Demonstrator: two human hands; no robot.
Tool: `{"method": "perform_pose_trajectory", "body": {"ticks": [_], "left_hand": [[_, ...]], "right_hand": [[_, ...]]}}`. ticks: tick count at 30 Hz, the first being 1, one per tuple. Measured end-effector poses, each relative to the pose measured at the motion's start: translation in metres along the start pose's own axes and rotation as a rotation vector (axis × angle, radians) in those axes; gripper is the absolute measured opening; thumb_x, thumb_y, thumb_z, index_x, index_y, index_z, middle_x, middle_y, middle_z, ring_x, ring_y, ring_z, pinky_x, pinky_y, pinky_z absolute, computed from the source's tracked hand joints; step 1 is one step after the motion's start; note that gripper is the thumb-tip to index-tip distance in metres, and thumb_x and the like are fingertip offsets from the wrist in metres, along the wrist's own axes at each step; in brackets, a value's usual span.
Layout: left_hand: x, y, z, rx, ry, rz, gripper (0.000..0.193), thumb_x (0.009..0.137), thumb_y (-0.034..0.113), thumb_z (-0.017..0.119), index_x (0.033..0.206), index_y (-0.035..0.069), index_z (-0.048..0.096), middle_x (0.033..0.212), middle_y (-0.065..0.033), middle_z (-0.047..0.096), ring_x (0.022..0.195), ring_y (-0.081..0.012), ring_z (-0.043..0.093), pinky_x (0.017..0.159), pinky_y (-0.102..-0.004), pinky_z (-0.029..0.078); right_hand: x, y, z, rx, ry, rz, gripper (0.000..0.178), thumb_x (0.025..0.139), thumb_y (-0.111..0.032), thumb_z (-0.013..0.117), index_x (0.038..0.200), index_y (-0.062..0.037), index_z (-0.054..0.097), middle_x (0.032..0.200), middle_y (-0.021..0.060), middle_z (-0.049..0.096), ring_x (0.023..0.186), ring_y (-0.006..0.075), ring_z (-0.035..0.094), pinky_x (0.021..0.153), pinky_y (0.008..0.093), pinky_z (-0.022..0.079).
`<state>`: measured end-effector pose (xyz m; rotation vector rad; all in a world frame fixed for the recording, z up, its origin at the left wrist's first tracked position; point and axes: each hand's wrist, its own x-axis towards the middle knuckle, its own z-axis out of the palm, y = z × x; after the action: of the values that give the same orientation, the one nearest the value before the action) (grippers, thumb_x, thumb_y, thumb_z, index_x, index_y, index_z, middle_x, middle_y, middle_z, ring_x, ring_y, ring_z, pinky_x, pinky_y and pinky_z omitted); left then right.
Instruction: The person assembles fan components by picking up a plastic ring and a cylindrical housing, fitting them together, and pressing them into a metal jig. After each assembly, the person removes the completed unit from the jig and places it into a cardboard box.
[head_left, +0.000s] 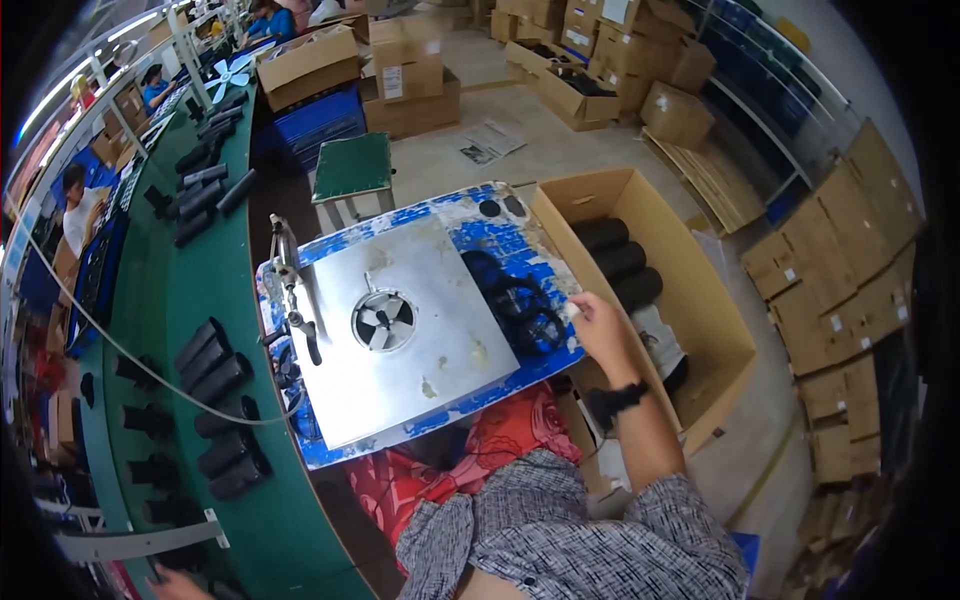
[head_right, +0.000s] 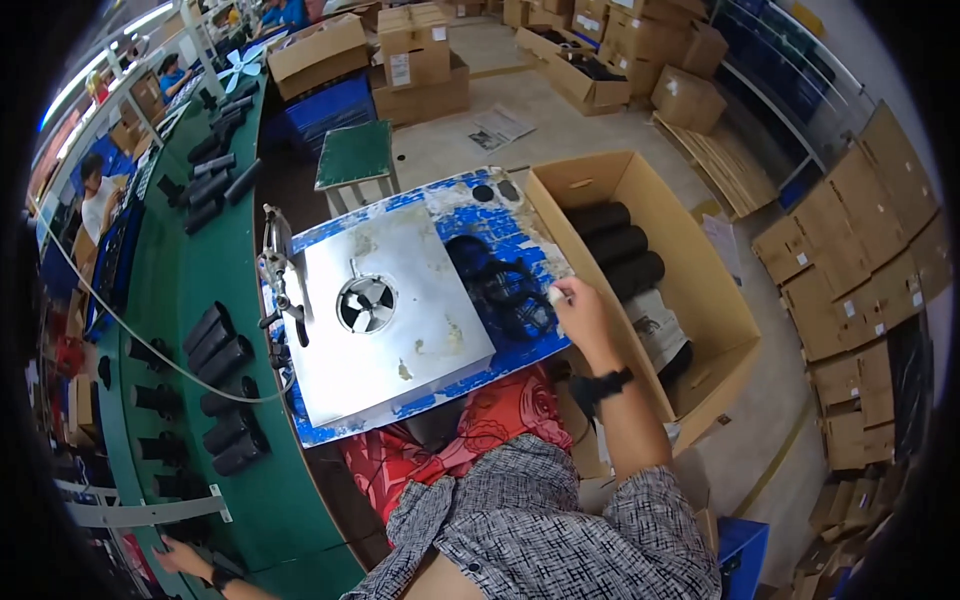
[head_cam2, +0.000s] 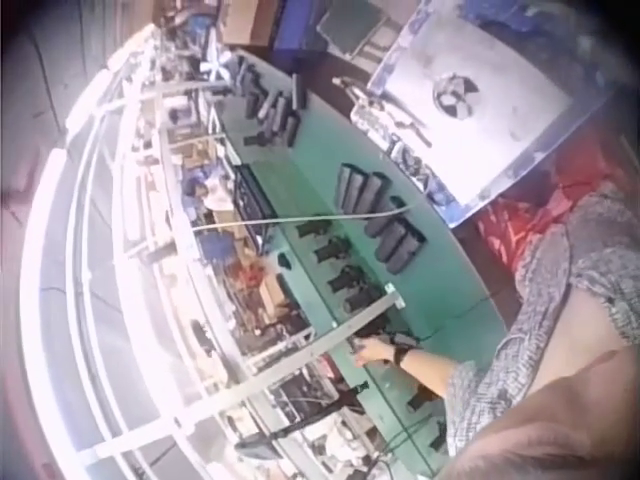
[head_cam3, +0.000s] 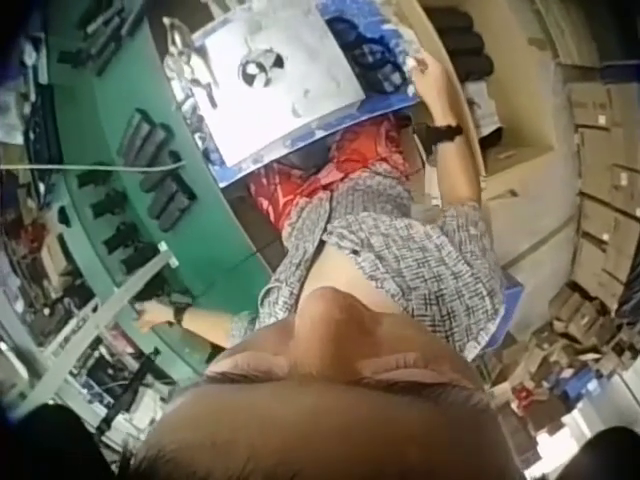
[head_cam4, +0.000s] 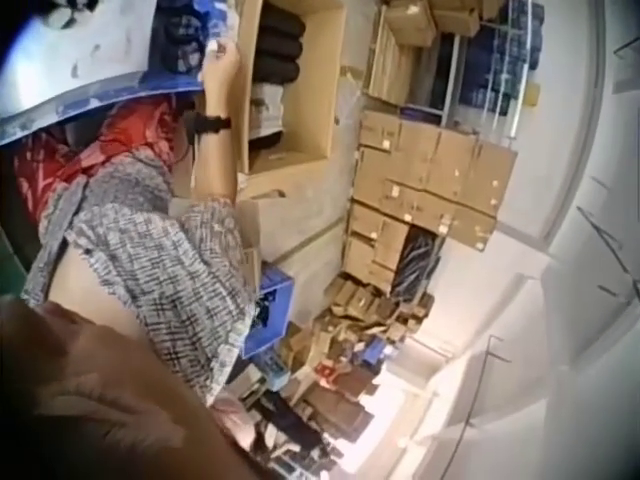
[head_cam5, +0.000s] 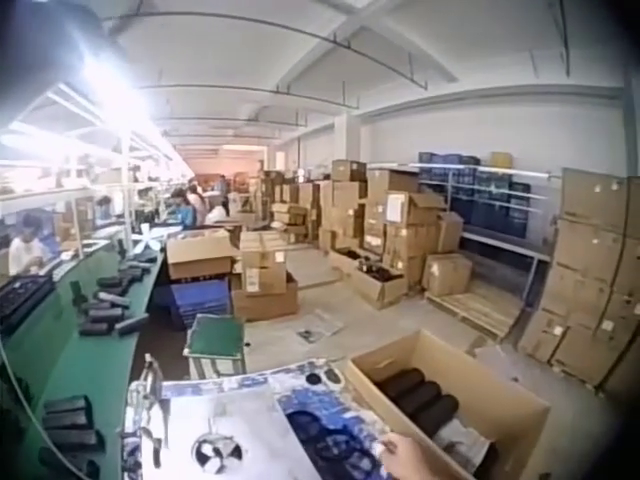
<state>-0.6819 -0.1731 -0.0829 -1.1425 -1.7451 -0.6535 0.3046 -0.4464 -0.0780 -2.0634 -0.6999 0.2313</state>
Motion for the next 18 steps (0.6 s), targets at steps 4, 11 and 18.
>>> {"method": "perform_pose_trajectory", "body": {"ticks": [4, 11, 18], "left_hand": [[-0.030, 0.150, -0.141, -0.678, -0.084, -0.293, 0.050, 0.104, 0.028, 0.068, 0.142, -0.002, 0.058, 0.122, -0.0192, 0.065, 0.104, -0.0298, 0.064, 0.090, -0.0381, 0.053], [-0.102, 0.327, -0.309, -1.221, -0.389, -0.261, 0.032, 0.105, 0.009, 0.062, 0.136, 0.003, 0.057, 0.113, -0.0055, 0.056, 0.093, -0.0157, 0.054, 0.084, -0.0267, 0.046], [-0.084, 0.414, -0.393, -1.784, -1.585, -0.280, 0.030, 0.105, 0.009, 0.060, 0.132, -0.003, 0.056, 0.116, -0.0110, 0.063, 0.105, -0.0222, 0.063, 0.094, -0.0323, 0.052]], "right_hand": [[0.057, 0.037, 0.042, -0.199, 0.003, 0.030, 0.028, 0.092, -0.014, 0.076, 0.116, -0.0012, 0.072, 0.106, 0.0191, 0.077, 0.096, 0.0309, 0.075, 0.085, 0.0410, 0.058], [0.081, 0.043, 0.064, -0.155, -0.075, 0.004, 0.034, 0.093, -0.015, 0.075, 0.124, -0.0010, 0.070, 0.107, 0.0205, 0.077, 0.101, 0.0322, 0.075, 0.089, 0.0400, 0.058], [-0.003, -0.079, -0.006, 0.440, -0.074, -0.194, 0.032, 0.099, -0.012, 0.069, 0.130, -0.0029, 0.068, 0.115, 0.0168, 0.075, 0.104, 0.0272, 0.072, 0.096, 0.0333, 0.055]]}}
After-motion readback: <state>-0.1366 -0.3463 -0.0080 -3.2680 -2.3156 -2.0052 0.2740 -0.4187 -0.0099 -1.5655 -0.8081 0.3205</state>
